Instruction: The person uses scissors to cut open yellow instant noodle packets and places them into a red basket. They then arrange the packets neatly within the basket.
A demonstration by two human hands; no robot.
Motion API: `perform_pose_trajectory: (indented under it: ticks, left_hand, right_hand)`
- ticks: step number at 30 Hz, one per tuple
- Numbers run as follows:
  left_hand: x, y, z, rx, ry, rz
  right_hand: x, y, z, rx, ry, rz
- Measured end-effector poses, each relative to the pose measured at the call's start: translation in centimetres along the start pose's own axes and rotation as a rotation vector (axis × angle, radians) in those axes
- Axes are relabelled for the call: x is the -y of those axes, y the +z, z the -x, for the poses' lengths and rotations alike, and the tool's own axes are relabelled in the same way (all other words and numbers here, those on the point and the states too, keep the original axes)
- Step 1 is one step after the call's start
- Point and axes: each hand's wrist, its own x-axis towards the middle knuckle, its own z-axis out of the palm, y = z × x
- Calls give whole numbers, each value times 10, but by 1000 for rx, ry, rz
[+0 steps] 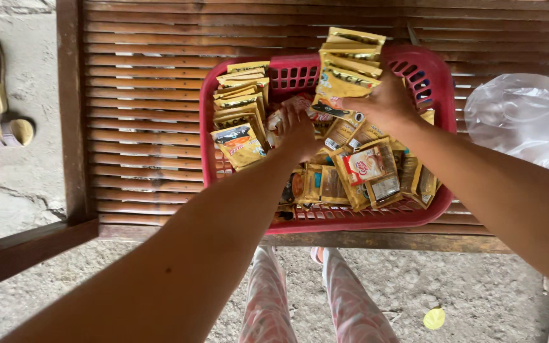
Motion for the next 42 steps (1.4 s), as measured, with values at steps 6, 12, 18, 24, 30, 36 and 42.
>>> perform_pose_trajectory:
  ticks: [6, 12, 18, 24, 30, 36, 42]
  left_hand:
    - [-3, -36, -23, 143, -181, -2]
    - [-11, -48, -13, 193, -147, -79]
    - [-16, -28, 11, 181, -187, 52]
    - [2, -28, 2, 166, -100, 45]
    - [0, -19, -27, 221, 2, 107]
    - [-5, 3, -16, 179, 7, 137]
    - [-21, -11, -2, 240, -15, -43]
  right_hand:
    - [-6, 26, -25, -52, -59, 97]
    - [5, 19, -27, 33, -162, 21]
    - [-2, 19, -30, 24, -255, -5]
    - [-2, 21, -29, -15, -167, -11]
    - [0, 14, -32, 24, -184, 91]
    - [8, 12, -30, 36, -184, 93]
    - [2, 21, -30, -1, -172, 65]
